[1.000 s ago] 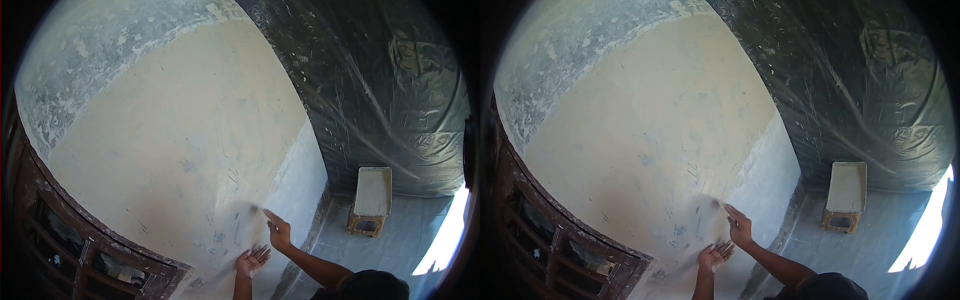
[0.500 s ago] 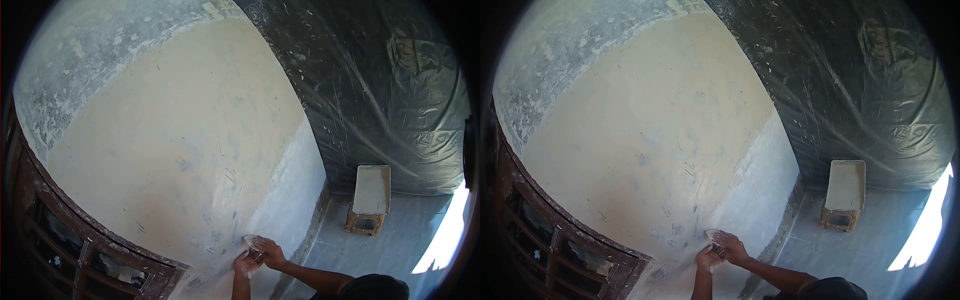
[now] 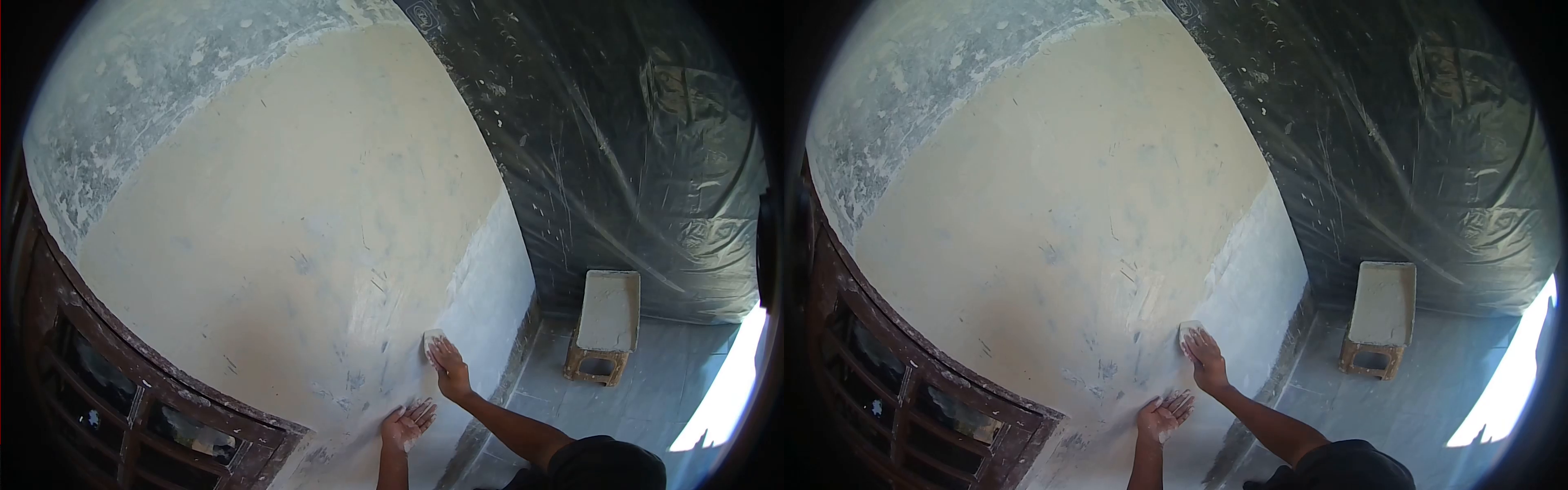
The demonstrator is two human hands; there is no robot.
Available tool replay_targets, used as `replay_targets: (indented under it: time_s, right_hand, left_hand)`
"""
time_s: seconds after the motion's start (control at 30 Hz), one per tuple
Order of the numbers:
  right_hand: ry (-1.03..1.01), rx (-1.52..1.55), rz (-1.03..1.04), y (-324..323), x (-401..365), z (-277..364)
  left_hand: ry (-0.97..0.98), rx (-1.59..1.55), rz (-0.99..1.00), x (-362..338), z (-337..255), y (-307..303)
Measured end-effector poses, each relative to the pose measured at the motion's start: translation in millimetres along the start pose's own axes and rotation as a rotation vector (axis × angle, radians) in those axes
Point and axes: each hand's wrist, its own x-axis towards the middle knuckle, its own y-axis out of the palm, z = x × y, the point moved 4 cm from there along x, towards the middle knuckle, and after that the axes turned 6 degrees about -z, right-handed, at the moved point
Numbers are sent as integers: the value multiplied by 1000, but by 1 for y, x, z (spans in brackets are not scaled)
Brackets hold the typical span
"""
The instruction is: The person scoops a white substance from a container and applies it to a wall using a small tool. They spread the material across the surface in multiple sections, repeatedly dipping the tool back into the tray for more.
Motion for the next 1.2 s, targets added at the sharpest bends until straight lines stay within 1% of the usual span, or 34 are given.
replay_targets:
  time_s: [0.07,0.13,0.2,0.27,0.33,0.37,0.43,0.47,0.53,0.57,0.6,0.63,0.67,0.73,0.8,0.83,0.87,0.93,0.97,1.0,1.03,1.07,1.1,1.13,1.17,1.2]
  right_hand:
    - [8,64,188,-5,-49,16]
    - [183,221,217,-17,-52,27]
    - [123,195,-39,-20,-10,20]
    - [118,95,-208,-30,61,24]
    - [159,156,-366,-22,103,9]
    - [158,158,-366,-11,100,5]
    - [55,8,-330,10,85,15]
    - [81,-37,-258,19,61,27]
    - [56,-34,-160,32,-2,58]
    - [76,-8,-71,37,-37,73]
    - [48,11,32,41,-68,87]
    - [3,-16,173,39,-94,101]
    - [-10,141,207,30,-103,116]
    - [63,226,173,18,-87,129]
    - [141,164,-70,11,-29,129]
    - [102,109,-190,6,8,129]
    - [59,56,-311,4,34,127]
    - [29,15,-319,27,48,118]
    - [6,-26,-328,38,50,117]
    - [-20,-84,-284,50,32,127]
    - [4,-104,-247,63,3,134]
    - [14,-51,-206,71,-29,143]
    - [5,-24,-167,80,-67,146]
    - [19,-6,-77,73,-91,168]
    - [-21,18,-22,77,-117,166]
    - [-23,12,-26,70,-118,165]
  left_hand:
    - [-11,-32,-33,0,3,-2]
    - [-23,-64,-71,-4,1,0]
    - [-2,7,-69,-11,2,0]
    - [0,-3,-59,-11,4,-9]
    - [10,-5,-39,-14,2,-12]
    - [2,-8,-38,-16,2,-11]
    - [-7,-9,-36,-19,1,-12]
    - [-42,-37,-26,-20,1,-13]
    - [-80,-59,-10,-12,3,-22]
    - [25,0,-62,2,3,-40]
    - [130,60,-114,9,1,-52]
    - [127,66,-107,7,-2,-54]
    - [88,77,-99,5,-5,-52]
    - [6,90,-90,-5,-5,-45]
    - [-81,99,-89,-22,-3,-41]
    - [-117,71,7,-31,-3,-32]
    - [-117,71,13,-35,-4,-35]
    - [-119,61,88,-41,-7,-36]
    - [-142,58,77,-43,-7,-38]
    - [-146,65,83,-39,-7,-47]
    - [-130,98,62,-31,-6,-63]
    - [-114,129,41,-26,-5,-72]
    - [-50,98,110,-39,-9,-53]
    - [-58,35,244,-58,-12,-35]
    - [-63,35,251,-51,-11,-42]
    - [-40,111,214,-34,-10,-59]
